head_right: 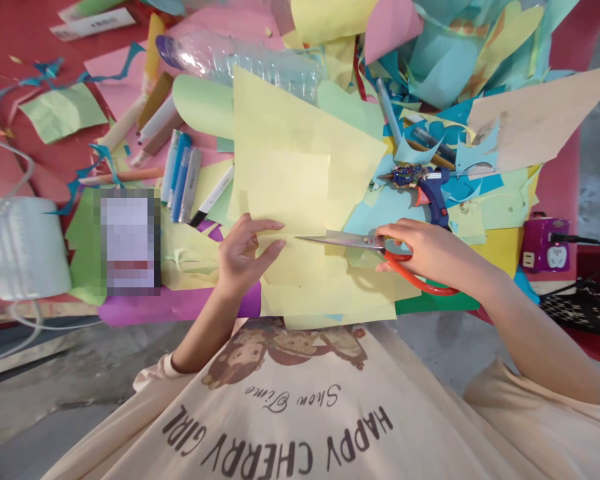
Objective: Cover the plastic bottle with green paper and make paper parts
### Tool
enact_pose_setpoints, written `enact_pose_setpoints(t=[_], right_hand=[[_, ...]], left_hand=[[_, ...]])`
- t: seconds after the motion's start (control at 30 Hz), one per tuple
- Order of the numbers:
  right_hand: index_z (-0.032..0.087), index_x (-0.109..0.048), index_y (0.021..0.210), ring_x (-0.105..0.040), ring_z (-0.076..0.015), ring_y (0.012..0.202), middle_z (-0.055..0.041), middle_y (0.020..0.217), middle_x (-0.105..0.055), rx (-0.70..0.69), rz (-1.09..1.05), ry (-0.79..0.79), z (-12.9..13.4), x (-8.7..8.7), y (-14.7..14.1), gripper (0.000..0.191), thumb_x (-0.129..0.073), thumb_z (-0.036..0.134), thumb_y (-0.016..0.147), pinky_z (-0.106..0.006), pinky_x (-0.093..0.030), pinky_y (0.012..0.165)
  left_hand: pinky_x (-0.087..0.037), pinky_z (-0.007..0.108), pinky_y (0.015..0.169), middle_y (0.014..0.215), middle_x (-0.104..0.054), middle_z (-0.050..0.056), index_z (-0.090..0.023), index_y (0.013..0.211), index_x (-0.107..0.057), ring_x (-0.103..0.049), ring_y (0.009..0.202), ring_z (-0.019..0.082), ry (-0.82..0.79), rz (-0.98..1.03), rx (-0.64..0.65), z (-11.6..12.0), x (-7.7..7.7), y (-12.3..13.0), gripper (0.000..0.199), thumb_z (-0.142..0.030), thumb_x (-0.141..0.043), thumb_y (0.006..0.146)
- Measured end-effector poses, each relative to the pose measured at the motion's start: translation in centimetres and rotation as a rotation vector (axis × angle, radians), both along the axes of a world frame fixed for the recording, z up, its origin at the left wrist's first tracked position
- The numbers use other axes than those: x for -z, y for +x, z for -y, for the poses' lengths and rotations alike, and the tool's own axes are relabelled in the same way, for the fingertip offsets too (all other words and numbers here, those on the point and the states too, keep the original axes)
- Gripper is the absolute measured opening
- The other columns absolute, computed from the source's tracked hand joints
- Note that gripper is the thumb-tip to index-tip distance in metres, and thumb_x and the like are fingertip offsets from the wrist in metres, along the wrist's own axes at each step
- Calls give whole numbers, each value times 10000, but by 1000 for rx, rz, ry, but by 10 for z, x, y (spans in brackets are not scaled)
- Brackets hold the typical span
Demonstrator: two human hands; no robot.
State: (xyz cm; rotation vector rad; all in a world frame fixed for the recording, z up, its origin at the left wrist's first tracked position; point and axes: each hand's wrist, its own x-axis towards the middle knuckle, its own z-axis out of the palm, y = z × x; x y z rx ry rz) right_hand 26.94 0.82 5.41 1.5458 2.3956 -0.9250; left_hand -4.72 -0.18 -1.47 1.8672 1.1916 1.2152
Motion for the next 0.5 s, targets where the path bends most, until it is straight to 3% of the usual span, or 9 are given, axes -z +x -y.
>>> enact_pose_setpoints(t=[0.5], right_hand=[[269,-649,1180,-695,-260,828,-85,1022,-713,-15,-8,21,-3,1,2,505,-642,582,784,-340,-522,617]], left_hand=[[-431,213,529,934,-702,2,-255,1060,-645,-566,715,99,-58,5,21,0,1,0,294,-125,-671,797]])
